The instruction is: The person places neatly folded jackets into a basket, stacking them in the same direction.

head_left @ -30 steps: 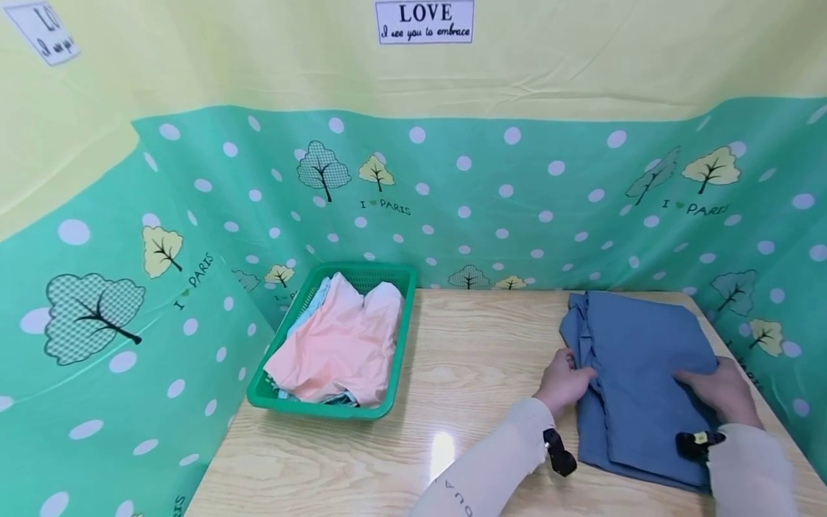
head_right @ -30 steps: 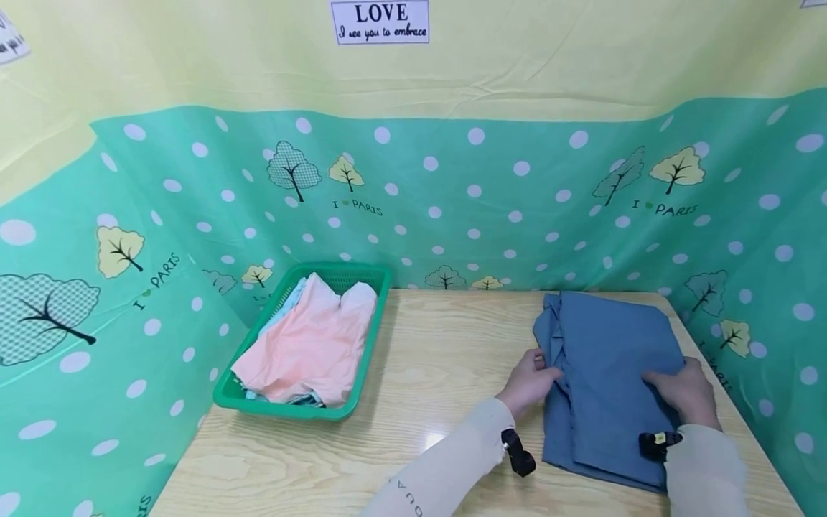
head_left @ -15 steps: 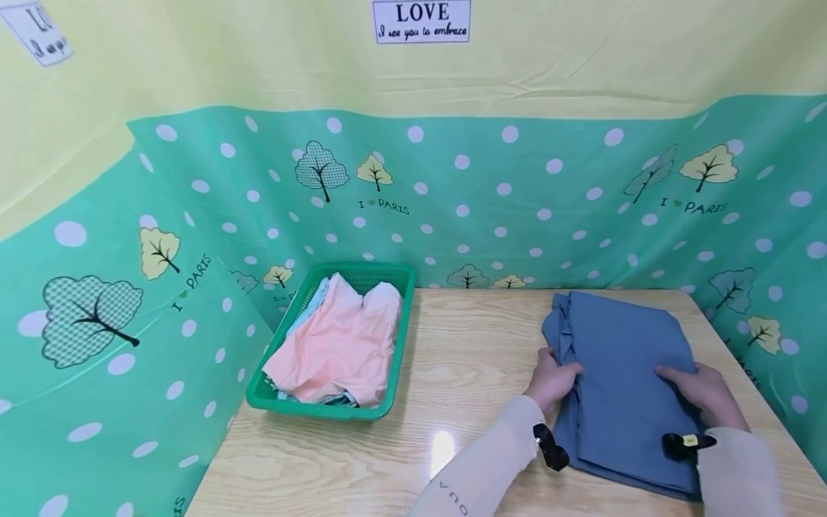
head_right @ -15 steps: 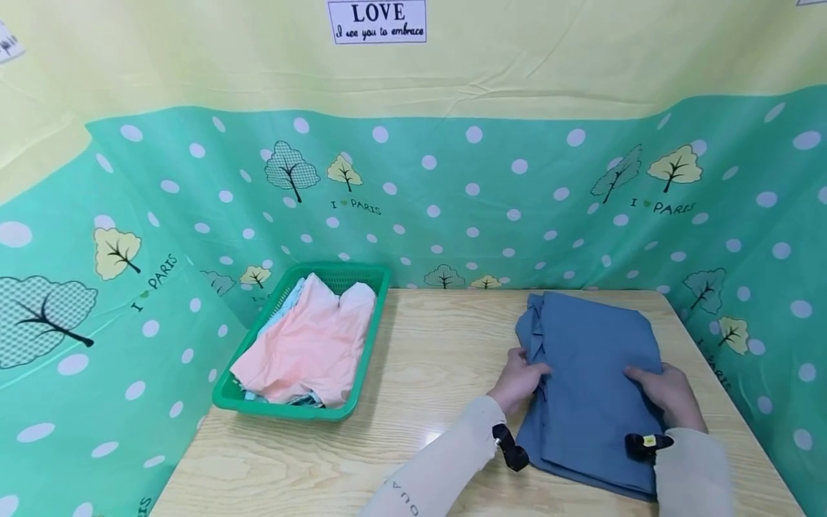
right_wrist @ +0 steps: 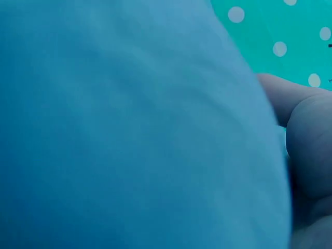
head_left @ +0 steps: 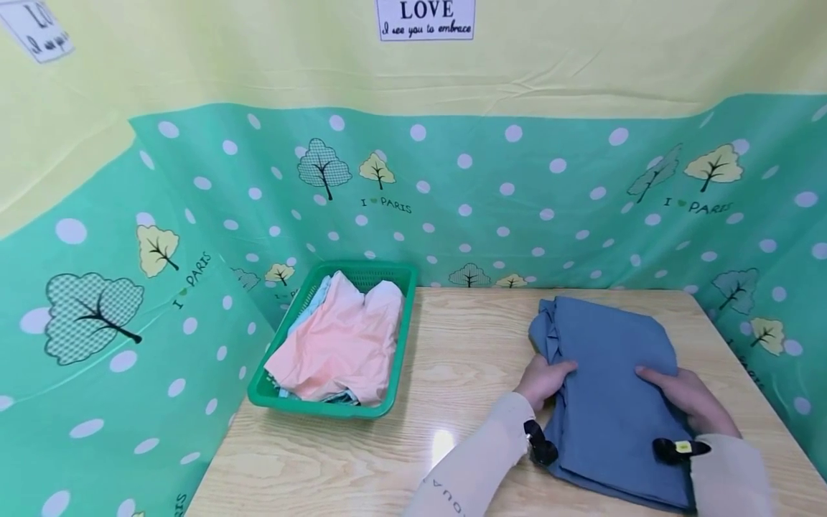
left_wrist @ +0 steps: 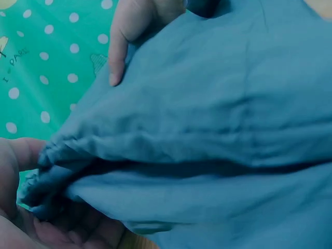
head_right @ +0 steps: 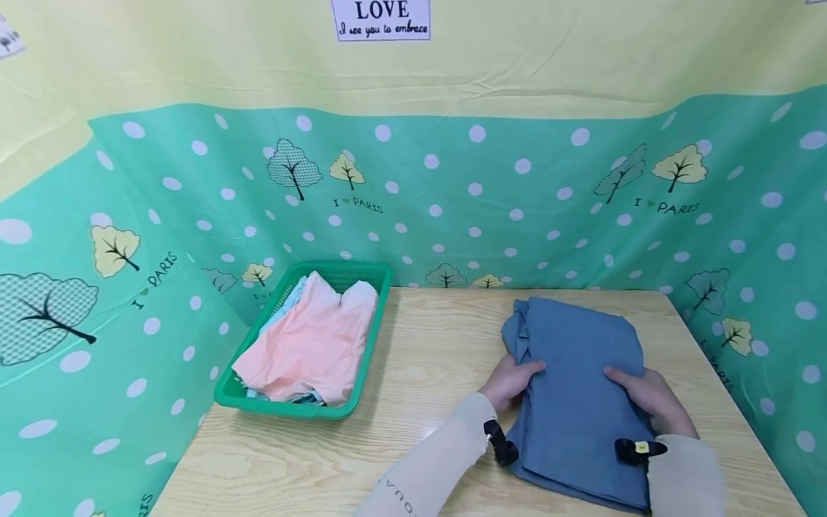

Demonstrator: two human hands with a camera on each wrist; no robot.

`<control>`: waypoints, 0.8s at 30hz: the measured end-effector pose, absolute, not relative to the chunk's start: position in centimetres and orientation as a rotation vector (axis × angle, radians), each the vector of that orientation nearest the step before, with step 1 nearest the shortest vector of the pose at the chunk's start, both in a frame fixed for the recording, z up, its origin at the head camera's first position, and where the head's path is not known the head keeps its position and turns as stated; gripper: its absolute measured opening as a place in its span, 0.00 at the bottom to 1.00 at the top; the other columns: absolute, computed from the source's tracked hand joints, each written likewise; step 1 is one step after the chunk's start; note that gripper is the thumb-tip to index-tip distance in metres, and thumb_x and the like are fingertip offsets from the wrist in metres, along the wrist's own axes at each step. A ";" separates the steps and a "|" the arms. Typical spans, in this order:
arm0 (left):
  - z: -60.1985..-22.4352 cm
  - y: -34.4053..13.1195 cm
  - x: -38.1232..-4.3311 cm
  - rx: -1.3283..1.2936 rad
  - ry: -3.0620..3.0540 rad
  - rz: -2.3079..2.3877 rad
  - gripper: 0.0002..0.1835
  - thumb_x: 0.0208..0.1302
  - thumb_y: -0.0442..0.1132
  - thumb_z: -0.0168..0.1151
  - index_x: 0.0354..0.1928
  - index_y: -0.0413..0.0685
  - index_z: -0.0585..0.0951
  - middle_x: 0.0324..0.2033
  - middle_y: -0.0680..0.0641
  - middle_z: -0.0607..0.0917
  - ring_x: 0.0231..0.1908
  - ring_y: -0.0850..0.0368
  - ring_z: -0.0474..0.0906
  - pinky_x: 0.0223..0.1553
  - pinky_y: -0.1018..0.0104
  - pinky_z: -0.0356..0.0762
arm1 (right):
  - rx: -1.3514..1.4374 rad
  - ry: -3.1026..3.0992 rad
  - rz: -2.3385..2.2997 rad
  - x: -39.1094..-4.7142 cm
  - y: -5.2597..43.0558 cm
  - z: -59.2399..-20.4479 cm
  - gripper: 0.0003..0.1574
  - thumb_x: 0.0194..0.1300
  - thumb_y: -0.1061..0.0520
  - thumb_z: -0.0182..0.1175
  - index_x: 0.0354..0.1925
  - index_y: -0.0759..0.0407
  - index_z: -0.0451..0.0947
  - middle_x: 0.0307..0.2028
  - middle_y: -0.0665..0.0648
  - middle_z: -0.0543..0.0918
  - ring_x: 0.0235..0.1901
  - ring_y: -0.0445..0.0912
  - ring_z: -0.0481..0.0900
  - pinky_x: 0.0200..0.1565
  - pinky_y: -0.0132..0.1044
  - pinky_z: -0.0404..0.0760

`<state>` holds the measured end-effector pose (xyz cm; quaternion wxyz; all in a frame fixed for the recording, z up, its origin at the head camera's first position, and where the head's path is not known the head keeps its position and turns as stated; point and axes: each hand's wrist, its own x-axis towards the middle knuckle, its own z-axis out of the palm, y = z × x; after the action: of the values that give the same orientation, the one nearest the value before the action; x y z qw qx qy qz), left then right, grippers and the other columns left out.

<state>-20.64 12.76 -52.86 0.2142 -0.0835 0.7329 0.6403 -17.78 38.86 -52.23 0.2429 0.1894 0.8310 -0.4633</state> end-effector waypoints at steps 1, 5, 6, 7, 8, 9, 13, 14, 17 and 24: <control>-52.9 12.6 -20.6 -0.232 2.036 1.769 0.35 0.64 0.48 0.70 0.66 0.35 0.73 0.59 0.42 0.81 0.58 0.48 0.78 0.63 0.50 0.76 | 0.500 2.269 -1.270 -17.8 38.6 -52.3 0.72 0.73 0.25 0.44 0.73 0.86 0.30 0.71 0.89 0.46 0.68 0.80 0.59 0.62 0.66 0.75; -53.2 11.9 -20.7 -0.237 2.026 1.730 0.35 0.61 0.49 0.73 0.64 0.34 0.75 0.56 0.44 0.82 0.53 0.52 0.79 0.60 0.53 0.78 | 0.461 2.293 -1.282 -17.8 37.7 -52.4 0.68 0.75 0.27 0.45 0.73 0.87 0.36 0.70 0.88 0.53 0.63 0.74 0.71 0.55 0.58 0.81; -53.2 11.8 -20.7 -0.234 2.020 1.727 0.35 0.61 0.49 0.73 0.64 0.34 0.75 0.55 0.44 0.82 0.53 0.52 0.80 0.60 0.53 0.78 | 0.458 2.298 -1.288 -17.8 37.5 -52.5 0.67 0.75 0.28 0.46 0.73 0.87 0.37 0.70 0.88 0.54 0.62 0.73 0.73 0.55 0.56 0.82; -53.3 11.6 -20.7 -0.234 2.012 1.721 0.35 0.61 0.48 0.73 0.64 0.34 0.75 0.55 0.44 0.82 0.53 0.52 0.80 0.60 0.53 0.78 | 0.454 2.303 -1.294 -17.9 37.3 -52.5 0.67 0.75 0.29 0.46 0.73 0.87 0.38 0.70 0.87 0.55 0.61 0.72 0.74 0.55 0.56 0.82; -53.3 11.5 -20.8 -0.235 2.003 1.721 0.35 0.61 0.48 0.73 0.64 0.34 0.75 0.55 0.44 0.82 0.53 0.52 0.80 0.60 0.53 0.78 | 0.449 2.306 -1.300 -17.9 37.1 -52.6 0.66 0.75 0.29 0.46 0.73 0.86 0.38 0.70 0.87 0.55 0.61 0.72 0.75 0.55 0.56 0.82; -53.4 11.4 -20.8 -0.236 1.998 1.722 0.35 0.61 0.48 0.73 0.64 0.34 0.75 0.55 0.44 0.82 0.53 0.52 0.80 0.60 0.53 0.78 | 0.446 2.306 -1.308 -17.9 36.9 -52.6 0.66 0.75 0.29 0.47 0.74 0.86 0.38 0.70 0.87 0.55 0.61 0.72 0.74 0.55 0.56 0.82; -53.6 11.3 -20.7 -0.226 2.017 1.737 0.31 0.61 0.46 0.72 0.61 0.34 0.77 0.53 0.45 0.83 0.51 0.53 0.80 0.58 0.54 0.79 | 0.438 2.327 -1.324 -18.0 36.4 -52.8 0.65 0.76 0.30 0.48 0.75 0.83 0.36 0.71 0.87 0.53 0.66 0.75 0.68 0.57 0.59 0.80; -53.7 11.3 -20.7 -0.215 2.037 1.739 0.30 0.60 0.45 0.72 0.59 0.34 0.78 0.51 0.45 0.84 0.49 0.53 0.81 0.57 0.55 0.80 | 0.437 2.333 -1.328 -18.0 36.3 -52.8 0.65 0.76 0.31 0.49 0.76 0.82 0.36 0.71 0.87 0.52 0.66 0.76 0.67 0.58 0.60 0.79; -53.8 11.3 -20.4 -0.180 2.105 1.732 0.26 0.60 0.46 0.73 0.54 0.36 0.81 0.46 0.47 0.86 0.44 0.56 0.81 0.51 0.57 0.81 | 0.432 2.349 -1.333 -18.0 36.0 -52.8 0.63 0.76 0.33 0.49 0.76 0.81 0.36 0.72 0.86 0.52 0.67 0.76 0.67 0.58 0.60 0.80; -53.4 10.8 -19.9 -0.078 2.198 1.700 0.20 0.60 0.46 0.72 0.48 0.40 0.82 0.41 0.49 0.86 0.38 0.60 0.80 0.44 0.63 0.81 | 0.393 2.377 -1.367 -17.9 35.2 -52.1 0.58 0.79 0.37 0.48 0.77 0.80 0.37 0.72 0.86 0.51 0.68 0.75 0.65 0.58 0.59 0.80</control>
<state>-19.91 10.80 -53.38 0.1799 -0.0276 0.7778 0.6016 -17.89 35.18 -52.14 0.1846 0.1395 0.8434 -0.4849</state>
